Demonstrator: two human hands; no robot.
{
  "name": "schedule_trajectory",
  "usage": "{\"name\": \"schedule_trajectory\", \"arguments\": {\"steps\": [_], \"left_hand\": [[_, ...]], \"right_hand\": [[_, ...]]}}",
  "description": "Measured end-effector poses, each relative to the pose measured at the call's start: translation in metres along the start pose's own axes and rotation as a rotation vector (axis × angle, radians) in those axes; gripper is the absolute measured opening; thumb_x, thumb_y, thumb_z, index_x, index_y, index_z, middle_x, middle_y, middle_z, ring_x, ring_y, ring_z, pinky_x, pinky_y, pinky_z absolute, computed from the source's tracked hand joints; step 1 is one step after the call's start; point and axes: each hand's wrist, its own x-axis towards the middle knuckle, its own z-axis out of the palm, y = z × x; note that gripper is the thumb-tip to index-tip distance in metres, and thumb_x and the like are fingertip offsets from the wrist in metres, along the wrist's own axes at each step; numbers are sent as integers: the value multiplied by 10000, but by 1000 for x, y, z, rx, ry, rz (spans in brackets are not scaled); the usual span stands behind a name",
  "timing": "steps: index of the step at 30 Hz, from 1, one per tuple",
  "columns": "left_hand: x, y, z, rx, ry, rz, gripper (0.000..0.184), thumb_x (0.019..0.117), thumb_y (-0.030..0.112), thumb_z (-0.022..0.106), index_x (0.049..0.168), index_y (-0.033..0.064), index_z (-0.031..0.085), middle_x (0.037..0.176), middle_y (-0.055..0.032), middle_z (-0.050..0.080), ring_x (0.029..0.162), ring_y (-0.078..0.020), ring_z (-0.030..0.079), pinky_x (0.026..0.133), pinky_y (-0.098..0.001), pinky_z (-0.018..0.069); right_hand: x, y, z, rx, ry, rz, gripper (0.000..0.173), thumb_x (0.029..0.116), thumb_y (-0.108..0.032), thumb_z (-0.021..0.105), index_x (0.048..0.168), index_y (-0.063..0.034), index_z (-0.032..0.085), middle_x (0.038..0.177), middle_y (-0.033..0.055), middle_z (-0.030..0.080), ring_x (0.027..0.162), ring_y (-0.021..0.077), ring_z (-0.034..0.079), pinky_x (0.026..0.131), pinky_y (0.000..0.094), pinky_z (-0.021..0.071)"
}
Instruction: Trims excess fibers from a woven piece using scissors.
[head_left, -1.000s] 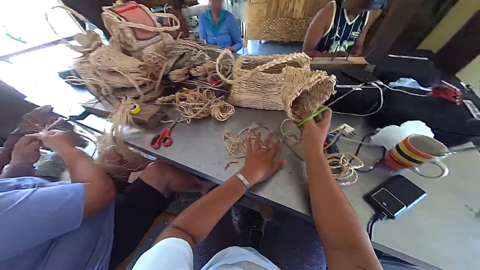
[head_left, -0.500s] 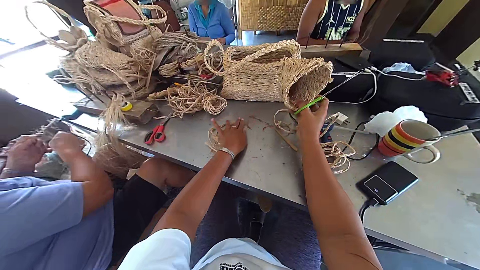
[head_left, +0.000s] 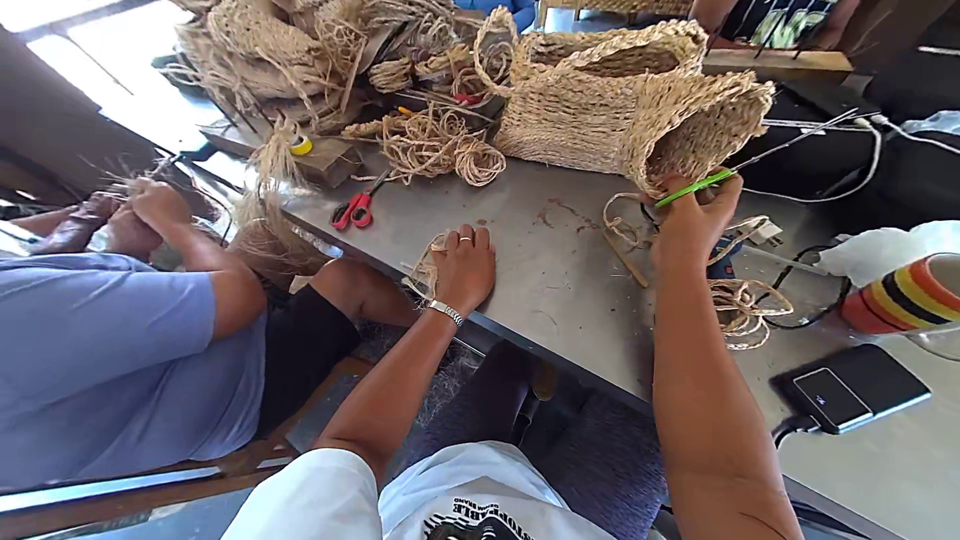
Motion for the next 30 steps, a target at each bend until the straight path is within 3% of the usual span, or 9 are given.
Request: {"name": "schedule_trajectory", "arguments": {"steps": [8, 12, 14, 16, 18, 20, 22, 26, 30], "left_hand": [[-110, -96, 22, -108, 205, 123, 345, 1069, 286, 469, 978, 16, 665, 996, -180, 674, 948, -361, 686, 801, -541, 570], [-191, -181, 103, -131, -415, -231, 450, 1061, 413, 465, 1214, 51, 686, 1313, -220, 625, 1251, -416, 582, 1054, -625, 443], [-217, -201, 129, -152, -765, -382, 608, 1007, 540, 562, 1486, 165, 546, 1615, -203, 357, 1473, -500, 299, 1122, -778, 215], [-215, -190, 129, -191, -679, -445, 592, 1006, 493, 589, 1481, 143, 548, 1588, -209, 399, 1470, -484, 323, 1122, -772, 235], [-193, -154, 102, -227, -231, -358, 479, 1033, 386, 540, 1351, 34, 606, 1457, -284, 487, 1360, -487, 458, 1089, -680, 381], [-157, -106, 65, -310, 265, -115, 382, 1033, 301, 531, 1207, -20, 644, 1313, -300, 570, 1277, -478, 518, 1080, -615, 413], [-127, -51, 32, -370, 450, 172, 367, 1056, 309, 493, 1272, 69, 669, 1391, -221, 569, 1371, -434, 457, 1144, -631, 329], [-100, 54, -1, -256, 8, 588, 477, 1093, 508, 310, 1532, 406, 468, 1660, 80, 327, 1579, -314, 121, 1170, -776, 2], [-42, 54, 6, -93, -146, 434, 547, 1086, 553, 251, 1596, 383, 353, 1686, 71, 262, 1581, -365, 40, 1123, -802, -91]], "right_hand": [[-2, -1, -1, 31, 7, 17, 520, 956, -40, 656, 1373, 1, 349, 1091, 153, 620, 847, 260, 722, 732, 424, 657], [-5, -2, 4, 33, 11, 25, 507, 952, -45, 668, 1359, -4, 367, 1081, 149, 623, 858, 259, 722, 746, 428, 657], [-8, -4, 7, 38, 0, 32, 500, 956, -35, 663, 1354, -10, 361, 1085, 148, 619, 860, 259, 722, 749, 430, 656], [-9, -5, 9, 27, -6, 29, 498, 951, -31, 668, 1355, -9, 378, 1105, 152, 624, 867, 262, 724, 744, 432, 657], [-10, -4, 9, 9, -19, 19, 518, 941, -44, 683, 1363, -5, 387, 1118, 159, 631, 877, 268, 725, 746, 437, 656], [-11, -3, 10, 6, -26, 15, 504, 934, -48, 683, 1348, -3, 398, 1114, 163, 627, 869, 275, 721, 739, 440, 654], [-11, -2, 9, -1, -38, 10, 505, 933, -61, 690, 1345, -8, 403, 1115, 163, 635, 877, 277, 724, 751, 443, 653], [-11, 2, 9, -48, -71, -9, 535, 910, -85, 714, 1347, -12, 414, 1147, 162, 626, 885, 268, 727, 748, 442, 659], [-7, 4, 4, -56, -76, -23, 553, 904, -76, 720, 1357, -4, 412, 1149, 165, 624, 908, 268, 722, 752, 447, 656]]}}
